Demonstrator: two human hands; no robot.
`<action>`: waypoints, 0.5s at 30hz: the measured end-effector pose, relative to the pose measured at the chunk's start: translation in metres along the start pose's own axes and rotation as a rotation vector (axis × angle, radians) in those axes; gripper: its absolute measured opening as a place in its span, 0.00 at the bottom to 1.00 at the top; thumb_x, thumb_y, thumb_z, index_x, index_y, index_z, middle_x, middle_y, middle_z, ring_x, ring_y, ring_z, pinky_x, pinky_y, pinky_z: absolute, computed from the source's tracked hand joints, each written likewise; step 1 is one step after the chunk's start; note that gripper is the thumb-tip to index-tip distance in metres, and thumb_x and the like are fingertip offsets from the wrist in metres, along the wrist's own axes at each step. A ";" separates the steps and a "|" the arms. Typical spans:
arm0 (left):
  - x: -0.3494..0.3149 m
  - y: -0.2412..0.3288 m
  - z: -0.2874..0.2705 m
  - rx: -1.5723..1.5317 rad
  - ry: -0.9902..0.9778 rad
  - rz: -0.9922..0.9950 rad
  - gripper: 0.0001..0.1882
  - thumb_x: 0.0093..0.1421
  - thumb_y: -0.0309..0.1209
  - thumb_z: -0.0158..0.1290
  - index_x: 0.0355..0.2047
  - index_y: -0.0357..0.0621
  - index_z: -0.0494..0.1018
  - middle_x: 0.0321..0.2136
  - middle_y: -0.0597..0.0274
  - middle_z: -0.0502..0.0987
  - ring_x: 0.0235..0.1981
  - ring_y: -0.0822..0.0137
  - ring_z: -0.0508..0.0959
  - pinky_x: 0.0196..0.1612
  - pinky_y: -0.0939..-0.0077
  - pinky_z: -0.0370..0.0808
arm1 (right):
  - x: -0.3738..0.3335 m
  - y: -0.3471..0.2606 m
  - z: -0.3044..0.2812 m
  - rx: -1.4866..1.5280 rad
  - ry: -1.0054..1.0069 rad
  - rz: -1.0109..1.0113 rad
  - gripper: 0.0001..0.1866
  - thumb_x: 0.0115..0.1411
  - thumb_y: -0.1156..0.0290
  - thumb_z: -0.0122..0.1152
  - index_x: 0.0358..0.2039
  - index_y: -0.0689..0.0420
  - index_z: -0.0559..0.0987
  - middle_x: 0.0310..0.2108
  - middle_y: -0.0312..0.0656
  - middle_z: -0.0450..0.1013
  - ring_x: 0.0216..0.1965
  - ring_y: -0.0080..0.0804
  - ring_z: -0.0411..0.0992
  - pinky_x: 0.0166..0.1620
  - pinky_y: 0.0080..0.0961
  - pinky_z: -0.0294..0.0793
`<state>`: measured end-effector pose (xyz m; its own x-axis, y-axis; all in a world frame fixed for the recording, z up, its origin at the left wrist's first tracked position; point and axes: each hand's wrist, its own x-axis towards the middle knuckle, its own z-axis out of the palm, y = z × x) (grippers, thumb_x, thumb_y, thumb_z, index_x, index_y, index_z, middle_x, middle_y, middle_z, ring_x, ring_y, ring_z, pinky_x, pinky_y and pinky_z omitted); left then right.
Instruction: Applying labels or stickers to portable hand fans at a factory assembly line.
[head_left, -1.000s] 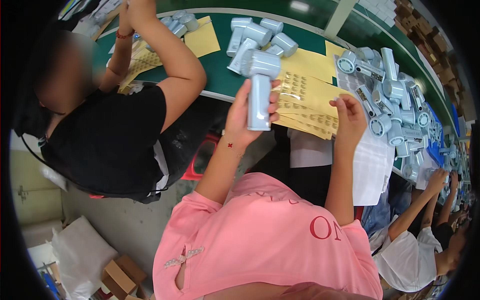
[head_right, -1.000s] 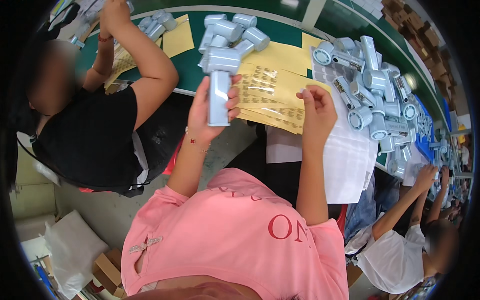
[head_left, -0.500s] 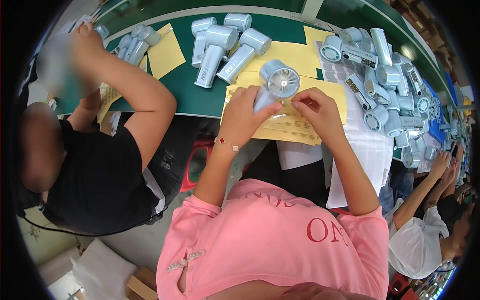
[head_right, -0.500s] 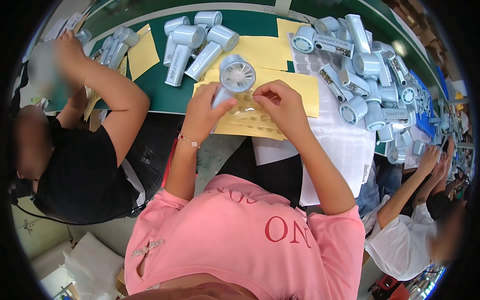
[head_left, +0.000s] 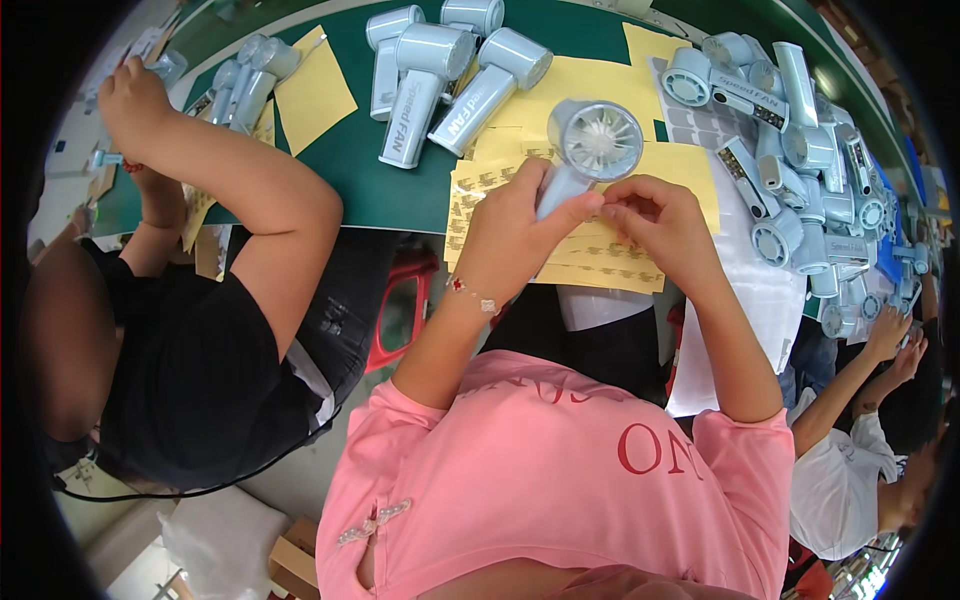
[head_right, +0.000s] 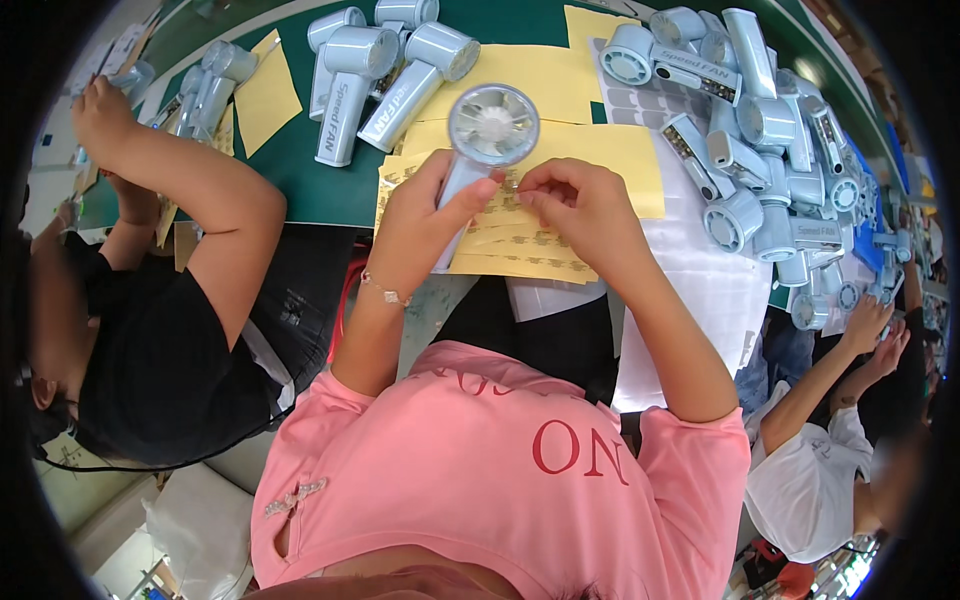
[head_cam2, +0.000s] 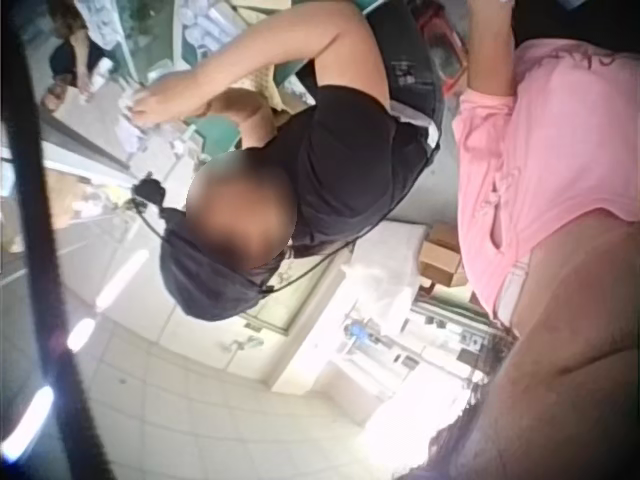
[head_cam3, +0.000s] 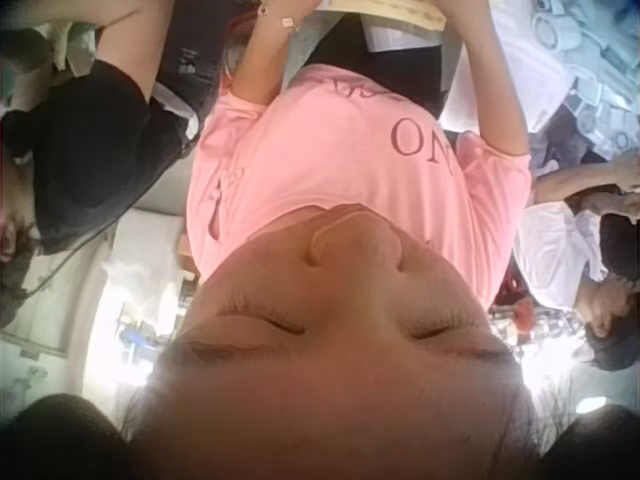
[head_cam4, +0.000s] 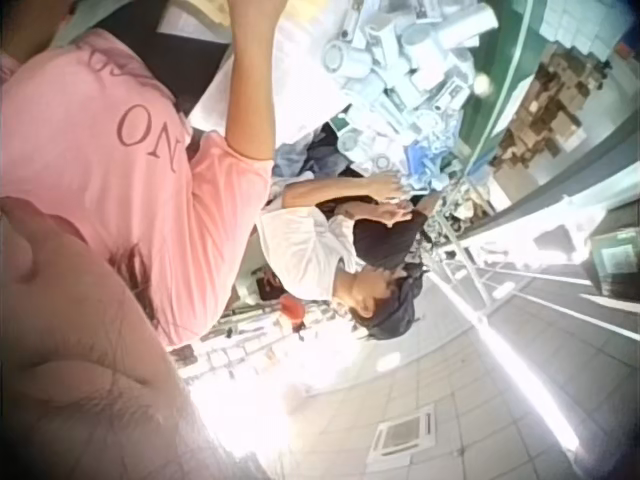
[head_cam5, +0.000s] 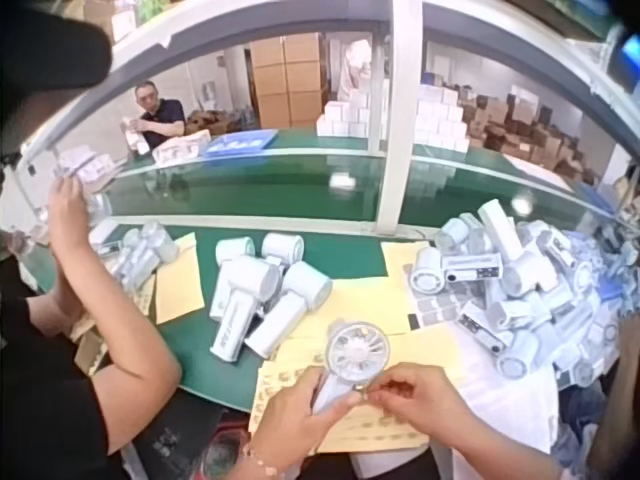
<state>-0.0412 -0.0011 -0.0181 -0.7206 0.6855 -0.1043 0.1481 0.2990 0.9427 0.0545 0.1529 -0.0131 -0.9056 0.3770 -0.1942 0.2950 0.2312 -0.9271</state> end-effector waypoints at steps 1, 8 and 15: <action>0.001 -0.001 0.001 -0.007 0.022 0.017 0.30 0.50 0.53 0.54 0.33 0.33 0.67 0.23 0.46 0.74 0.27 0.50 0.76 0.30 0.64 0.70 | 0.002 -0.001 0.002 -0.028 -0.009 0.030 0.05 0.50 0.77 0.59 0.28 0.65 0.76 0.22 0.38 0.72 0.22 0.21 0.69 0.28 0.17 0.68; 0.006 -0.008 0.000 0.155 -0.001 -0.003 0.25 0.55 0.50 0.50 0.31 0.36 0.69 0.20 0.57 0.73 0.19 0.69 0.75 0.23 0.77 0.70 | 0.012 0.001 0.008 -0.309 -0.002 -0.059 0.05 0.47 0.78 0.58 0.26 0.66 0.75 0.21 0.45 0.73 0.22 0.31 0.71 0.29 0.24 0.70; 0.006 -0.003 -0.001 0.157 -0.049 -0.010 0.25 0.56 0.51 0.48 0.30 0.36 0.69 0.18 0.57 0.73 0.17 0.69 0.75 0.21 0.77 0.69 | 0.010 0.007 0.016 -0.431 0.036 -0.247 0.04 0.47 0.79 0.57 0.24 0.65 0.73 0.23 0.46 0.71 0.26 0.39 0.71 0.30 0.29 0.69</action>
<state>-0.0468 0.0012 -0.0212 -0.6889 0.7127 -0.1321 0.2481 0.4031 0.8809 0.0424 0.1443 -0.0266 -0.9556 0.2929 0.0331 0.1784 0.6642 -0.7259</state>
